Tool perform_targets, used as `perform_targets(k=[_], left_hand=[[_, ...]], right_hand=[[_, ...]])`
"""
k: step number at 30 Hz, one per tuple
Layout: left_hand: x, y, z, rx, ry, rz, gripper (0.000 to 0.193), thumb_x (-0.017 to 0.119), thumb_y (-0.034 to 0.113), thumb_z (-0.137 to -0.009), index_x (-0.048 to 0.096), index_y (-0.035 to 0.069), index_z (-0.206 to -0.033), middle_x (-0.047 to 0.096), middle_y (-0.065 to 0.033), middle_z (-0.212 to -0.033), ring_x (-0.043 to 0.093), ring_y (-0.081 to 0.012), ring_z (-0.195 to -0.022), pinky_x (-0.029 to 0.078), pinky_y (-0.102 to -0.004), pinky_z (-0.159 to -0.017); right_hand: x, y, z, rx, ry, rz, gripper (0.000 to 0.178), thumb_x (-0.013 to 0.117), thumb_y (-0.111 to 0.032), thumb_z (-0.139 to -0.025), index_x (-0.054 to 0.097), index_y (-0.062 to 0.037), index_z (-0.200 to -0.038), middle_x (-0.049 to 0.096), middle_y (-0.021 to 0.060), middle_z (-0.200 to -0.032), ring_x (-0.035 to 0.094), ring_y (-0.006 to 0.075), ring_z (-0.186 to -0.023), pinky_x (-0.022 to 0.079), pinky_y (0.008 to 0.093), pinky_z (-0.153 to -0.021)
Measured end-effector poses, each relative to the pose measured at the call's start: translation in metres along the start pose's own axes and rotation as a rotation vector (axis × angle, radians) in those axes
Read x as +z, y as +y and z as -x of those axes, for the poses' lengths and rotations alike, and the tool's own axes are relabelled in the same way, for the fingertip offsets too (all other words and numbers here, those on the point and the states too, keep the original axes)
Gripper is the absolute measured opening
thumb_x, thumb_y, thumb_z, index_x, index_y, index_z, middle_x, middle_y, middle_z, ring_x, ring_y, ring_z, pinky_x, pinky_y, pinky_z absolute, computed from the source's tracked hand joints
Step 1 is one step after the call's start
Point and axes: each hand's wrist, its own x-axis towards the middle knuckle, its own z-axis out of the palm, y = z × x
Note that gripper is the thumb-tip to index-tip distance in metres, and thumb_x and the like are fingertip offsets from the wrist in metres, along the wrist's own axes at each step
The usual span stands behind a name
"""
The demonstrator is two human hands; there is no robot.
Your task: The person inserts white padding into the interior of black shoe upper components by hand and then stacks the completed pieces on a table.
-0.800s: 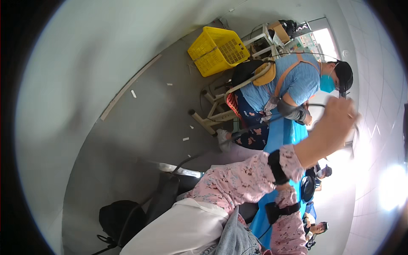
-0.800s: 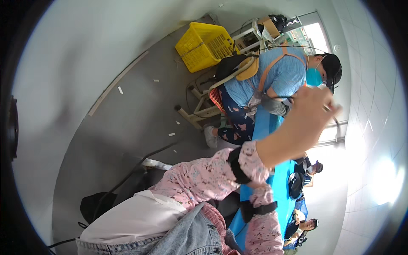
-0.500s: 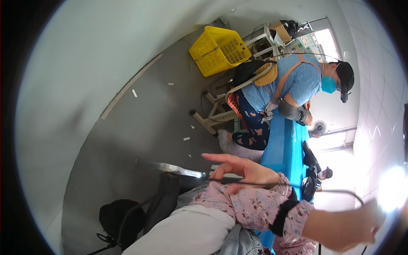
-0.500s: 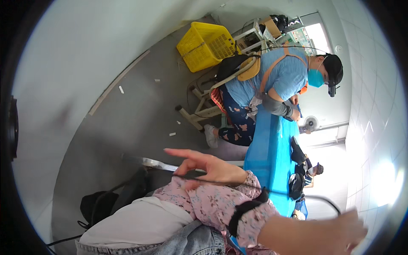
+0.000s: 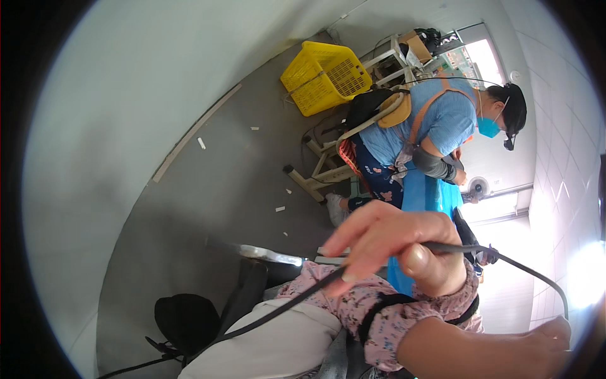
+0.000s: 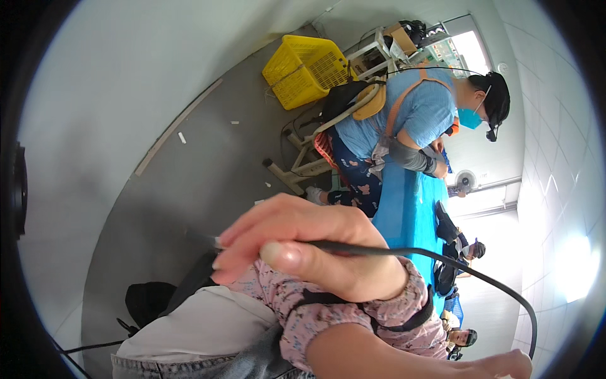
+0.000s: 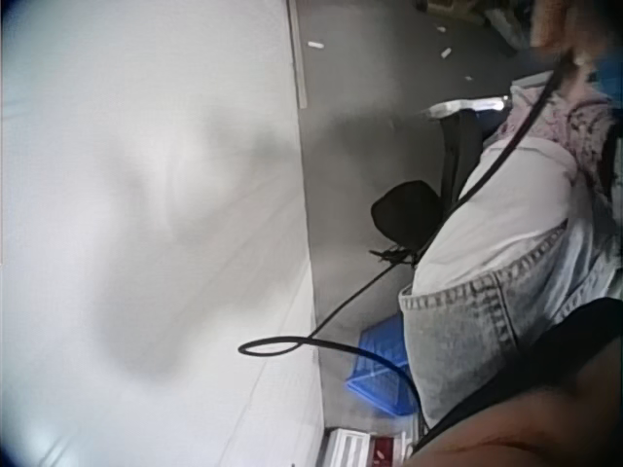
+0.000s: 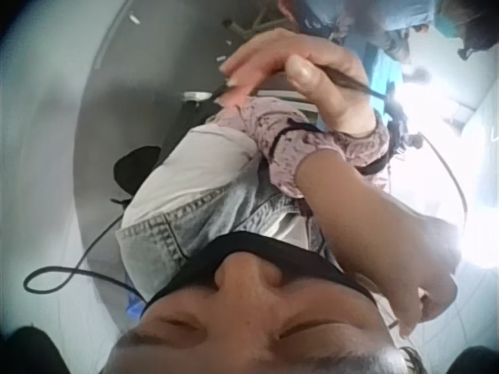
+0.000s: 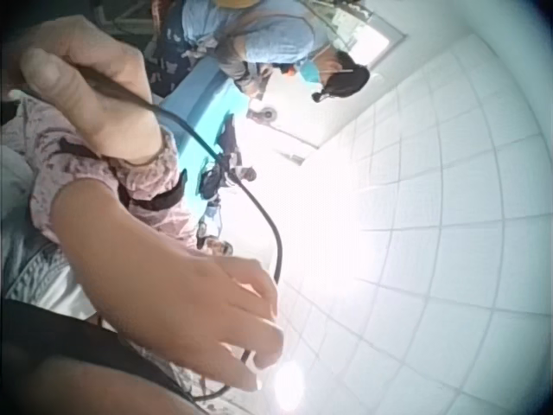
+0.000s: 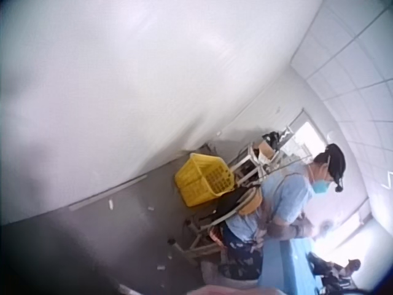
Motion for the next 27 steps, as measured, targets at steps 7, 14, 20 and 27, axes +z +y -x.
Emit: perform_targets(k=[7,14,20,27], left_hand=[[-0.015,-0.012,0.025,-0.276,-0.073,0.013,0.015,0.053,0.011,-0.086,0.063,0.011,-0.097,0.054,-0.0076,-0.103,0.054,-0.0239,-0.088,0.042,-0.0369,-0.076],[-0.046,-0.054,0.056,-0.534,-0.432,0.565,0.021,0.055,0.016,-0.089,0.058,0.006,-0.107,0.053,-0.0129,-0.108,0.052,-0.0283,-0.095,0.044,-0.0393,-0.082],[-0.082,-0.041,0.054,-0.734,-0.777,0.621,0.045,0.070,0.027,-0.081,0.057,-0.006,-0.109,0.058,-0.0185,-0.109,0.056,-0.0298,-0.100,0.044,-0.0375,-0.086],[-0.092,0.044,0.068,-0.212,0.180,-1.020,0.075,0.072,0.059,-0.066,0.046,0.002,-0.108,0.047,-0.0031,-0.083,0.048,-0.0121,-0.062,0.041,-0.0245,-0.057]], right_hand=[[-0.005,0.001,0.014,-0.041,0.040,-0.192,0.026,0.046,-0.012,-0.095,0.058,0.0083,-0.106,0.056,0.0192,-0.110,0.057,0.0236,-0.103,0.045,0.0344,-0.090],[-0.022,-0.007,0.075,-0.082,-0.199,-0.216,0.032,0.042,-0.021,-0.096,0.054,0.0059,-0.110,0.058,0.0174,-0.110,0.058,0.0224,-0.102,0.045,0.0322,-0.085],[-0.034,-0.046,0.069,-0.070,0.004,-0.016,0.040,0.036,-0.031,-0.098,0.050,0.0024,-0.115,0.061,0.0152,-0.109,0.060,0.0193,-0.100,0.045,0.0276,-0.081],[-0.022,-0.082,0.081,-0.137,0.436,-0.043,0.044,0.030,-0.038,-0.099,0.047,-0.0033,-0.120,0.062,0.0136,-0.113,0.057,0.0154,-0.104,0.043,0.0239,-0.082]])
